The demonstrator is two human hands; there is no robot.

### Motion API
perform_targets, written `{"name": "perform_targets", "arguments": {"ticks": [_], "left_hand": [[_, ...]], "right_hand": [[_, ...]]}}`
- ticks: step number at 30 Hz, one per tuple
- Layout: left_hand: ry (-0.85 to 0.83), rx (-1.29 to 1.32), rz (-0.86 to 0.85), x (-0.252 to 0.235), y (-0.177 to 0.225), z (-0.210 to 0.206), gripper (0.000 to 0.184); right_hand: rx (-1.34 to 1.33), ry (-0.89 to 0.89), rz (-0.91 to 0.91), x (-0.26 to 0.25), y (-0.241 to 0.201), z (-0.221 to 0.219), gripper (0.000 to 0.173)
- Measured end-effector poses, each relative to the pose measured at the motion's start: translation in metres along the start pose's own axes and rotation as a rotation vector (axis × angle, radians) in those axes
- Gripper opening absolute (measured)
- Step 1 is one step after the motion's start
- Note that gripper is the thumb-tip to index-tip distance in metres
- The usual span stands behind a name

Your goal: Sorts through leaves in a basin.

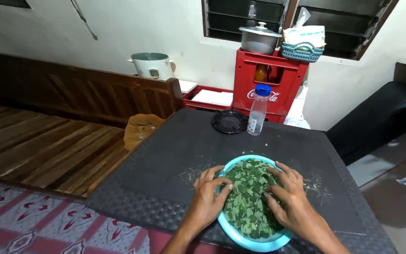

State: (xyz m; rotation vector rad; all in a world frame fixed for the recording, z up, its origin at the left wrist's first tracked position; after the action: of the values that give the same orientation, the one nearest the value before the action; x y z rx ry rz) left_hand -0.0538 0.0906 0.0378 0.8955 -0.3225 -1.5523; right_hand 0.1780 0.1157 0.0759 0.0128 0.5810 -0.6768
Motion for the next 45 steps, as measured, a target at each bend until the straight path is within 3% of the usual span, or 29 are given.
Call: {"name": "perform_targets", "arguments": {"ticks": [3,6,10,14,19,23,27,34,43,45], "left_hand": [[-0.005,0.287,-0.016,0.0,0.007,0.004,0.019],[-0.012,0.581,-0.134,0.002,0.026,0.005,0.019],[0.013,0.719,-0.257,0.007,0.046,-0.002,0.022],[0.009,0.747,-0.326,0.011,0.05,-0.009,0.021],[-0.097,0.702,-0.236,0.015,0.051,-0.012,0.028],[-0.199,0.689,-0.156,0.017,0.054,-0.021,0.021],[-0.181,0.662,-0.123,0.015,0.053,-0.031,0.01],[-0.025,0.622,-0.032,0.012,0.039,-0.028,0.015],[-0.092,0.407,-0.179,0.017,0.044,-0.037,0.021],[-0.043,0.303,-0.184,0.016,0.042,-0.036,0.026]], "right_hand": [[-0.141,0.029,0.022,0.0,-0.003,-0.002,0.019],[-0.451,0.042,0.009,-0.003,-0.012,-0.007,0.02],[-0.804,-0.001,-0.066,-0.007,-0.022,-0.011,0.026],[-1.027,-0.065,-0.047,-0.005,-0.026,-0.012,0.018],[-0.903,-0.009,-0.02,-0.003,-0.024,-0.003,0.019],[-0.584,0.048,0.001,0.0,-0.025,0.002,0.02],[-0.442,0.035,0.0,0.004,-0.027,0.0,0.019],[-0.33,-0.041,0.018,0.012,-0.019,0.002,0.023],[-0.353,-0.044,0.027,0.012,-0.022,-0.001,0.022],[-0.36,-0.032,0.021,0.012,-0.022,-0.002,0.021]]}}
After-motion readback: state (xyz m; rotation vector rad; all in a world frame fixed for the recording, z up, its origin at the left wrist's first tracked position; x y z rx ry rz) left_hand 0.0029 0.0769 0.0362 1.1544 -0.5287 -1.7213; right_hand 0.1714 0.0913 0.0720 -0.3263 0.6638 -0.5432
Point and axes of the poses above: each hand's wrist, its own x-axis away from the middle knuckle, its own z-axis out of the back of the hand, y = z × x, the point moved 7 cm from there along -x, towards the middle knuckle, and after that the axes turned 7 degrees about -y, right-handed, at the moved point
